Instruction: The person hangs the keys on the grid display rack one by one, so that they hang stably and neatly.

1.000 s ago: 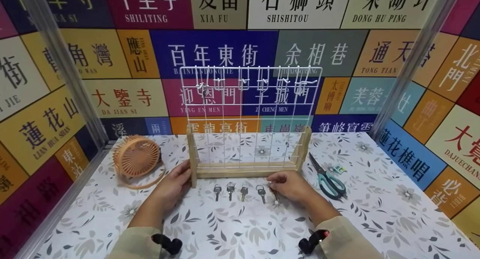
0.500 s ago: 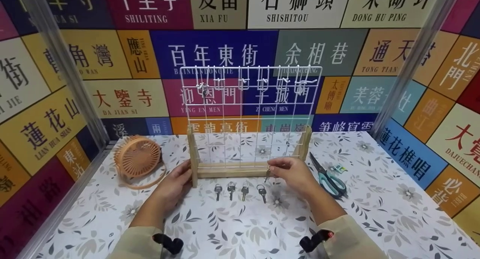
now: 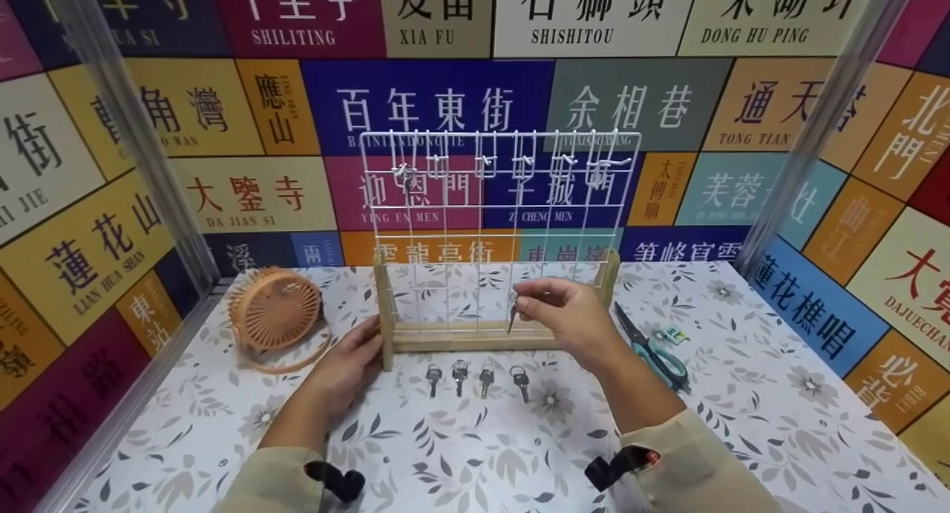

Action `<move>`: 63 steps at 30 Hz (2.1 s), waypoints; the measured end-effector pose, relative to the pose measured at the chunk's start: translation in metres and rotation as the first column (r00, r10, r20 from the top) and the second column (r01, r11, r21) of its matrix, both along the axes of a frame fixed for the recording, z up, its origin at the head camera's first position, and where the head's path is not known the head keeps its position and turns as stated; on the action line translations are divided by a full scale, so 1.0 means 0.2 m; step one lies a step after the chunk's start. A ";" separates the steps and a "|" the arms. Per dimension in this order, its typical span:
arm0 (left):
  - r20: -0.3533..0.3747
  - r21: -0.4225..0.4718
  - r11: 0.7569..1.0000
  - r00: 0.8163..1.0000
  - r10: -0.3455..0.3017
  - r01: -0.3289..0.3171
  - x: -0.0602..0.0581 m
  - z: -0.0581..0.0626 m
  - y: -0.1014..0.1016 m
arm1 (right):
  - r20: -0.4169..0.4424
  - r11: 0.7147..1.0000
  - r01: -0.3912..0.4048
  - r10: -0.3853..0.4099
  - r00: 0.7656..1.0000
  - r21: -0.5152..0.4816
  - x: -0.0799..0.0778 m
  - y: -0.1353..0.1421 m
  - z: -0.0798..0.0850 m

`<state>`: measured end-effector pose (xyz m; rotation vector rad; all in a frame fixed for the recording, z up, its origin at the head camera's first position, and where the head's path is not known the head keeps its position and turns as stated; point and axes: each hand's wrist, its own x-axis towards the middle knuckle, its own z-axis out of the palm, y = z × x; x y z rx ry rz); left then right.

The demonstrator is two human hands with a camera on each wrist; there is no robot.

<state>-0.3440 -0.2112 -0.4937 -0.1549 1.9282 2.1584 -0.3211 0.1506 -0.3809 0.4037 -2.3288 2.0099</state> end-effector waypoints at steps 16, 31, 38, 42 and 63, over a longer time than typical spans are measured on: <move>-0.055 0.054 0.999 0.998 -0.003 0.006 0.00 -0.03 0.01 | -0.160 0.982 -0.099 0.073 0.985 -0.162 -0.05 -0.27 0.46; -0.021 0.016 1.000 1.000 0.001 -0.001 0.01 -0.02 0.00 | -0.108 0.897 -0.097 0.055 0.993 -0.431 -0.12 -0.52 0.64; -0.011 0.013 1.000 1.000 0.007 -0.007 0.00 -0.01 0.00 | -0.073 0.870 -0.076 0.046 0.996 -0.486 -0.13 -0.58 0.66; -0.038 0.044 0.999 0.999 0.000 0.002 0.01 -0.02 0.01 | -0.053 0.839 -0.068 0.047 0.997 -0.540 -0.15 -0.60 0.67; -0.031 0.048 0.999 1.000 0.005 -0.004 0.01 -0.01 0.01 | -0.043 0.862 -0.017 -0.005 0.999 -0.507 -0.19 -0.63 0.63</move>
